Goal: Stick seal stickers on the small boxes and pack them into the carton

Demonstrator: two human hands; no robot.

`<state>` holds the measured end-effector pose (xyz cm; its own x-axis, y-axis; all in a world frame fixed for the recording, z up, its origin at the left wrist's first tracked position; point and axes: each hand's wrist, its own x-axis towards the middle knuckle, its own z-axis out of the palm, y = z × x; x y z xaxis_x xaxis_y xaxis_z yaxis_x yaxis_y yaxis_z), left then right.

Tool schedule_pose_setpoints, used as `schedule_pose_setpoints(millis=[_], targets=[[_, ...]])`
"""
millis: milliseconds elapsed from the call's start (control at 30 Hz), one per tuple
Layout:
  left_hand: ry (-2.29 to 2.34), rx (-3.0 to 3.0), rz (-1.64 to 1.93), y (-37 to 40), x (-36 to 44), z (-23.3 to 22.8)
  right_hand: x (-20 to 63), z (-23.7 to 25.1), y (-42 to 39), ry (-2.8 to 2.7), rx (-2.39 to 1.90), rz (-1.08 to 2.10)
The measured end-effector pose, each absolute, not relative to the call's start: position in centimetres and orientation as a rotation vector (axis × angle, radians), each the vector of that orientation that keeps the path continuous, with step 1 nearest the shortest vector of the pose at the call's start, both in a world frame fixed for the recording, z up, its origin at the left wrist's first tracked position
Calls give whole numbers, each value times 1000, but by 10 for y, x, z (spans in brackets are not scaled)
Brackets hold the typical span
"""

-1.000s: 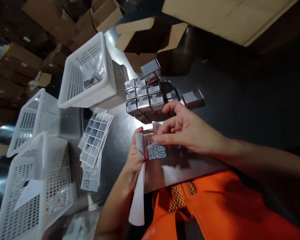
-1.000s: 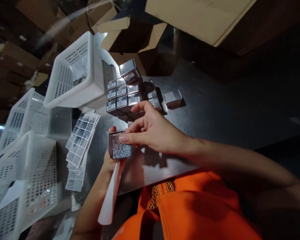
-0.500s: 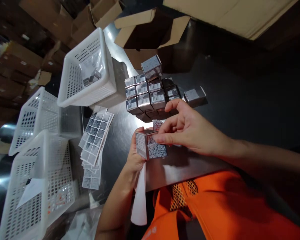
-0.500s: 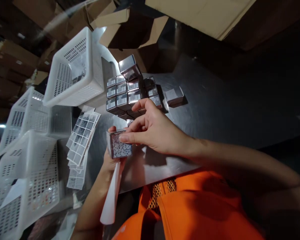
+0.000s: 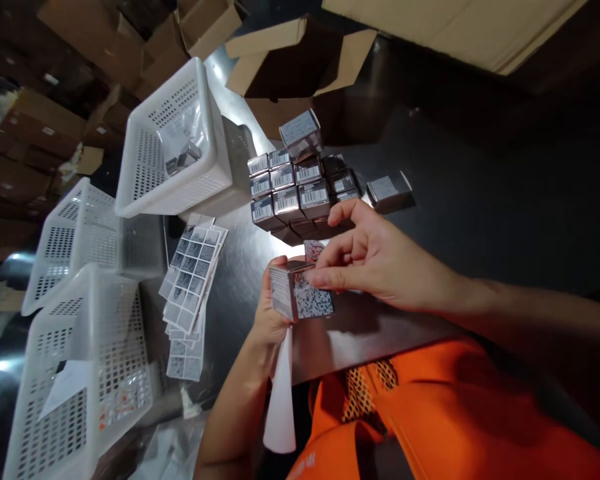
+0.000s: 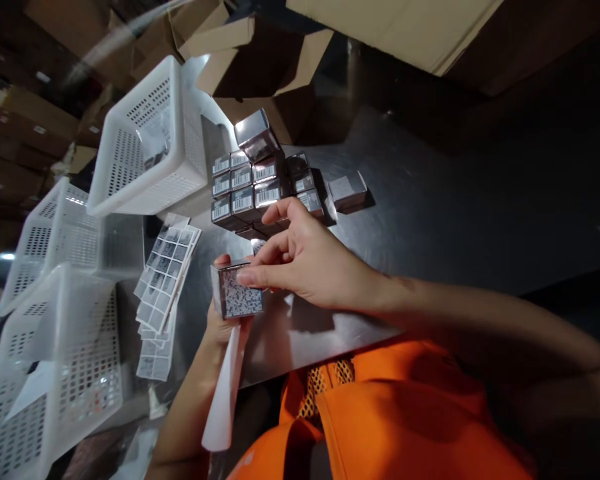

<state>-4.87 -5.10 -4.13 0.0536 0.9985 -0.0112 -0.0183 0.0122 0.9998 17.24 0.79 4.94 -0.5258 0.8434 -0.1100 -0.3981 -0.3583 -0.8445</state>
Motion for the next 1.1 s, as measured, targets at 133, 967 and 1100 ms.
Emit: schedule_pose_setpoints(millis=[133,967,1100], targets=[[1164,1178,1155,-51,-50,-42,173,49,8,-1011,-693,1967],[983,1010,1303,-46,-42,-39,173,46,7,-1037,-691,1958],[959,1076,1315,-44,-41,-38,172,45,7,-1034,-688,1954]])
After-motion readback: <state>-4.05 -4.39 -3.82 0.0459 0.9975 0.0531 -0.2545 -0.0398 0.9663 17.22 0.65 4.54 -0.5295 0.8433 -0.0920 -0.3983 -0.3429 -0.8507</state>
